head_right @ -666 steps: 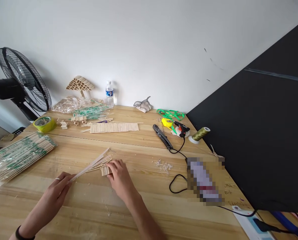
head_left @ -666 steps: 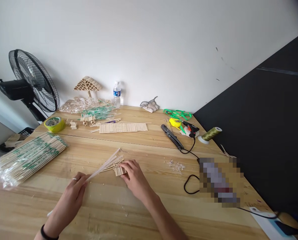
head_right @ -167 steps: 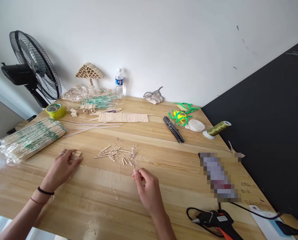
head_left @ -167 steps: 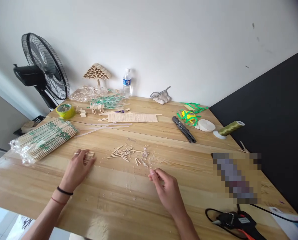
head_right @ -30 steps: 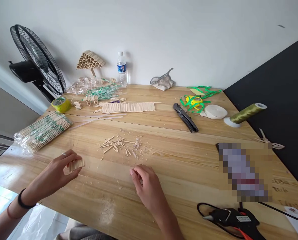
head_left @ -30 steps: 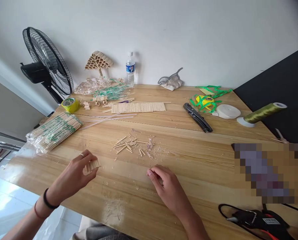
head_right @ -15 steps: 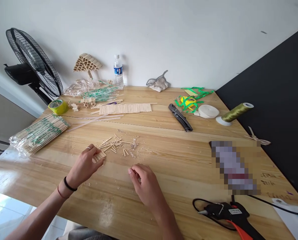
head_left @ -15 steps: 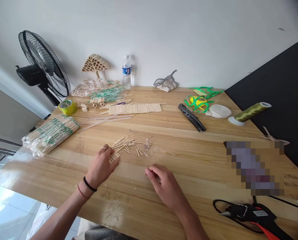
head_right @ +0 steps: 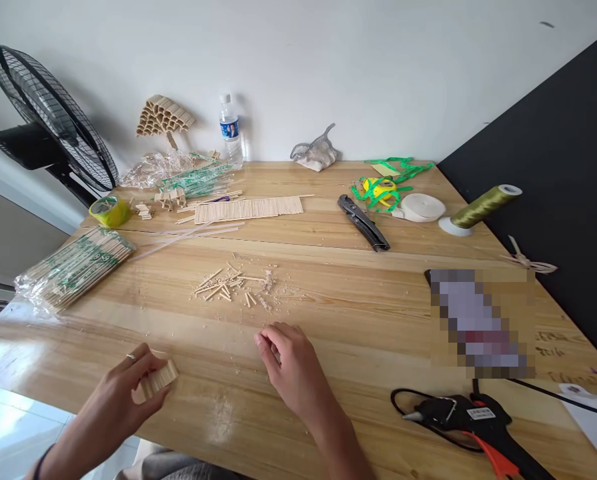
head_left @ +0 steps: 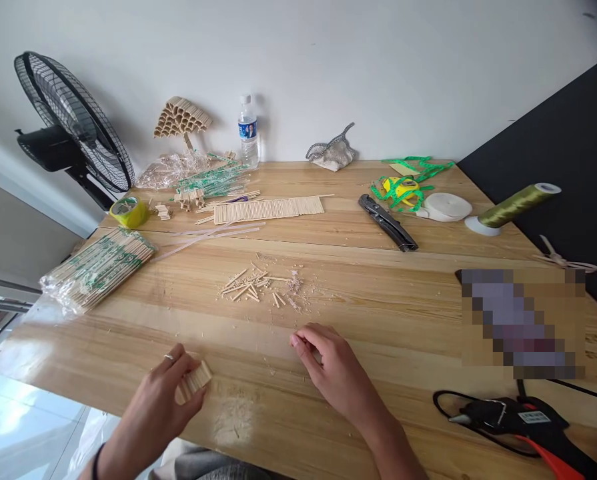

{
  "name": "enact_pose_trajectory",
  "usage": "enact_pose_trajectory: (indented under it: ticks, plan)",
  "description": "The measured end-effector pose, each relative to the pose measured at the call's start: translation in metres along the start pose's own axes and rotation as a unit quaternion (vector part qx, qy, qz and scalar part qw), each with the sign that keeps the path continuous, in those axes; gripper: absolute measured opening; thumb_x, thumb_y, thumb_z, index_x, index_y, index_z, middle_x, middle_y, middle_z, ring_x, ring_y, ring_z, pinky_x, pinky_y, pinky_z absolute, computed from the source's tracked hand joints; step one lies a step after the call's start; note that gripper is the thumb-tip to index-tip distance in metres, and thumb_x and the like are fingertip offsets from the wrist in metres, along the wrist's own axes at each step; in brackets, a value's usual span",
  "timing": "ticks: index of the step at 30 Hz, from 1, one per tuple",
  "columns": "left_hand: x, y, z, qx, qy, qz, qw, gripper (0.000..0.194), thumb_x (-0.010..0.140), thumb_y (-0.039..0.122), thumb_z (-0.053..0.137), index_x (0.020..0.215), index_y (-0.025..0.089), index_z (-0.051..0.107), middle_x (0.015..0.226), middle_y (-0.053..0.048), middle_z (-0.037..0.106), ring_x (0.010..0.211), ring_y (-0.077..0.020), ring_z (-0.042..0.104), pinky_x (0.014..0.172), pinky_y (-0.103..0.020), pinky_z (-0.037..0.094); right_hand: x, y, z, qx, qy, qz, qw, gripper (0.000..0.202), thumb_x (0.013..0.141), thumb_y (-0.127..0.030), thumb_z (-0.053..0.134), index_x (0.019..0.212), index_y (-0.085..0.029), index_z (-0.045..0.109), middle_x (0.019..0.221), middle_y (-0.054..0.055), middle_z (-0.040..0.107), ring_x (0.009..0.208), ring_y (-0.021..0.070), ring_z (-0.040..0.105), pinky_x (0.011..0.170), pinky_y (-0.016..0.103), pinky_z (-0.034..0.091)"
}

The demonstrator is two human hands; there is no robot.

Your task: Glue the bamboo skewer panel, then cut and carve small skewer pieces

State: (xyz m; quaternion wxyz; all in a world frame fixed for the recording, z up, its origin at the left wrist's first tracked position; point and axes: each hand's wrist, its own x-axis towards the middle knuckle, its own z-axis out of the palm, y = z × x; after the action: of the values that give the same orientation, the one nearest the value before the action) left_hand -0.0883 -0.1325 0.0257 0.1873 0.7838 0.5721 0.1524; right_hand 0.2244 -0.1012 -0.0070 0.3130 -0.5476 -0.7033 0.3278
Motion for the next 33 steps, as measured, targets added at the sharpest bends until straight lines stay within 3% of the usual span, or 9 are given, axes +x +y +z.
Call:
enact_pose_trajectory:
  ticks: [4,8,12,16,19,24,28,33]
  plan:
    - [0.023,0.022,0.024,-0.008,0.06,-0.012,0.998,0.008,0.091,0.033,0.065,0.093,0.025,0.067,0.089,-0.004,0.064,0.076,-0.0205,0.07,0.069,-0.032,0.059,0.001,0.002,0.001,0.007,-0.002,0.007,1.0,0.035,0.107,-0.036,0.045,0.077,-0.023,0.058,0.075,0.002,0.062,0.073,0.0191,0.057,0.072,0.032,0.043]
    - [0.059,0.024,0.02,-0.022,0.057,0.022,0.998,0.011,0.092,0.031,0.067,0.098,0.022,0.068,0.091,-0.004,0.064,0.081,-0.0203,0.069,0.075,-0.033,0.057,0.001,0.004,0.002,0.008,-0.002,0.008,1.0,0.036,0.107,-0.037,0.045,0.077,-0.022,0.057,0.075,0.002,0.061,0.073,0.019,0.056,0.072,0.031,0.043]
    - [0.077,0.007,-0.001,-0.004,0.077,0.026,0.997,0.019,0.094,0.037,0.066,0.105,0.021,0.069,0.092,-0.004,0.065,0.085,-0.0201,0.068,0.079,-0.033,0.055,0.001,0.004,0.0,0.008,0.001,0.005,1.0,0.036,0.107,-0.037,0.046,0.076,-0.022,0.057,0.074,0.002,0.061,0.072,0.0185,0.056,0.071,0.031,0.043]
    - [0.088,-0.024,-0.016,0.022,0.103,0.021,0.994,0.028,0.097,0.043,0.061,0.112,0.021,0.068,0.1,-0.006,0.068,0.096,-0.0235,0.067,0.089,-0.038,0.052,0.001,0.001,0.002,-0.008,0.019,-0.015,1.0,0.03,0.106,-0.03,0.05,0.078,-0.022,0.06,0.075,0.002,0.062,0.073,0.0181,0.057,0.071,0.03,0.044]
    - [0.102,-0.047,-0.02,0.038,0.127,0.003,0.991,0.031,0.096,0.046,0.06,0.113,0.021,0.068,0.107,-0.008,0.07,0.104,-0.027,0.066,0.096,-0.043,0.049,-0.001,-0.011,0.018,-0.025,0.031,-0.071,0.997,0.019,0.102,-0.02,0.058,0.084,-0.021,0.066,0.079,0.002,0.067,0.076,0.0181,0.059,0.074,0.031,0.044]
    - [0.141,-0.065,-0.019,0.043,0.139,-0.013,0.989,0.03,0.091,0.042,0.061,0.11,0.02,0.069,0.104,-0.009,0.071,0.102,-0.0284,0.066,0.094,-0.043,0.05,-0.003,-0.044,0.069,-0.052,-0.003,-0.155,0.987,0.012,0.087,-0.013,0.079,0.091,-0.021,0.071,0.087,0.0,0.072,0.081,0.0173,0.063,0.079,0.032,0.044]
    - [0.171,-0.068,-0.013,0.037,0.145,-0.003,0.989,0.029,0.089,0.038,0.062,0.109,0.018,0.07,0.106,-0.011,0.07,0.105,-0.0297,0.065,0.096,-0.044,0.049,0.0,-0.053,0.099,-0.104,0.004,-0.152,0.983,0.017,0.082,-0.011,0.084,0.088,-0.021,0.071,0.087,-0.001,0.071,0.081,0.0169,0.063,0.077,0.033,0.043]
    - [0.191,-0.075,0.0,0.016,0.144,-0.008,0.989,0.031,0.088,0.039,0.064,0.107,0.016,0.071,0.106,-0.012,0.07,0.104,-0.0307,0.066,0.098,-0.046,0.05,0.005,-0.052,0.105,-0.145,0.01,-0.132,0.981,0.022,0.081,-0.004,0.08,0.078,-0.021,0.067,0.082,-0.002,0.069,0.078,0.0166,0.061,0.072,0.032,0.042]
